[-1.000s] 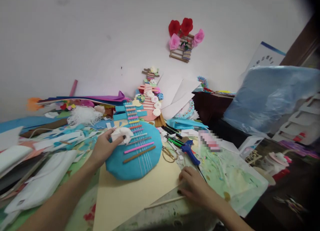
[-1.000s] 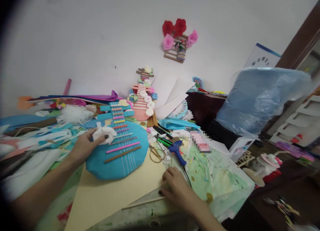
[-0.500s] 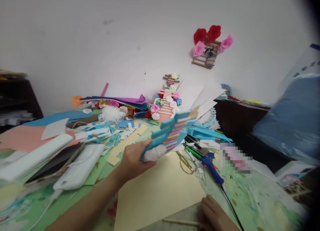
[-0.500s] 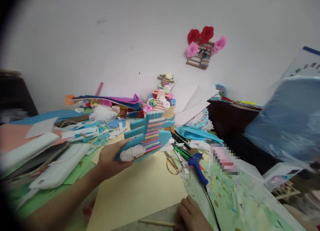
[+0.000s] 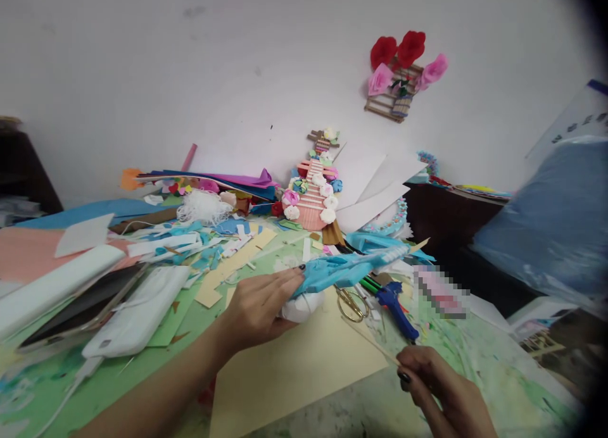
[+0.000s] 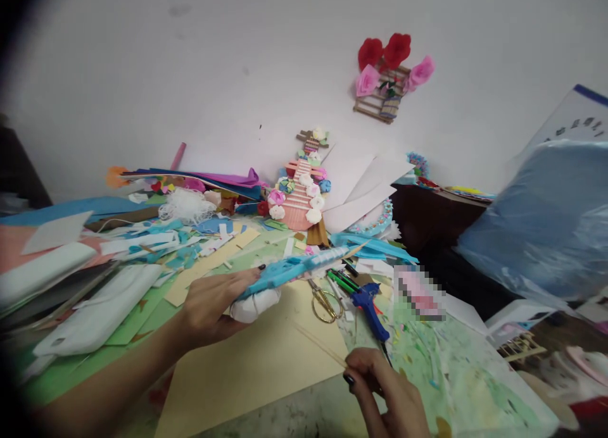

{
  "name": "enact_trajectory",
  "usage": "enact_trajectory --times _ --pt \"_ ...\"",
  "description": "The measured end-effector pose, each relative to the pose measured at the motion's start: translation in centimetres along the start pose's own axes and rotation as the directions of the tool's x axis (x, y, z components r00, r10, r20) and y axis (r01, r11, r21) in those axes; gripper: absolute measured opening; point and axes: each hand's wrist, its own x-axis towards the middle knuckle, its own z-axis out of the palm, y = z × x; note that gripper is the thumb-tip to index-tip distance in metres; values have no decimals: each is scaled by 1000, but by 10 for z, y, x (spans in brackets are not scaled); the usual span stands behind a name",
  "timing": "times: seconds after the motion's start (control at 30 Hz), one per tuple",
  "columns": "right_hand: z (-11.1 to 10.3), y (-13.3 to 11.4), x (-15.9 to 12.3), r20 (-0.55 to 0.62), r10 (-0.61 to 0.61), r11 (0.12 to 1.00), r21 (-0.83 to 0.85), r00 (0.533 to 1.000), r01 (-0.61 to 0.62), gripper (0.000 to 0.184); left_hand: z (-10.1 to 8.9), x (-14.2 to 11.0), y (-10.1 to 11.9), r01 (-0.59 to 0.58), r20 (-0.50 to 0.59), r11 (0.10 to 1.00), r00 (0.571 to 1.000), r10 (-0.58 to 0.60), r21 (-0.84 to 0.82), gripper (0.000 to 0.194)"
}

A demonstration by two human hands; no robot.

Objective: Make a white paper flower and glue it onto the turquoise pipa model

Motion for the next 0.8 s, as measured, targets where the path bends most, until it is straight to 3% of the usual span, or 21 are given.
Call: enact_trajectory --times 0.27,0.43,0.53,0.6,0.7,0.8 --pt "19 -16 2 -119 38 997 69 992 -30 14 -2 3 4 -135 -80 987 987 142 89 40" --pt "9 -15 3 -46 -39 994 102 998 43 20 -2 7 4 -248 -201 960 941 271 132 43" --pt "3 -15 3 -126 7 972 232 992 22 13 -1 9 3 -263 -219 952 931 294 159 42" --pt "1 -17 4 -265 45 933 355 963 54 8 -1 10 3 -260 -214 951 932 292 166 41" --pt "1 -23 8 -482 137 823 541 866 171 8 -2 11 4 -268 -218 950 929 299 163 40" --pt "5 -37 13 -588 207 759 601 782 251 8 -2 11 5 -260 -218 953 932 290 157 38"
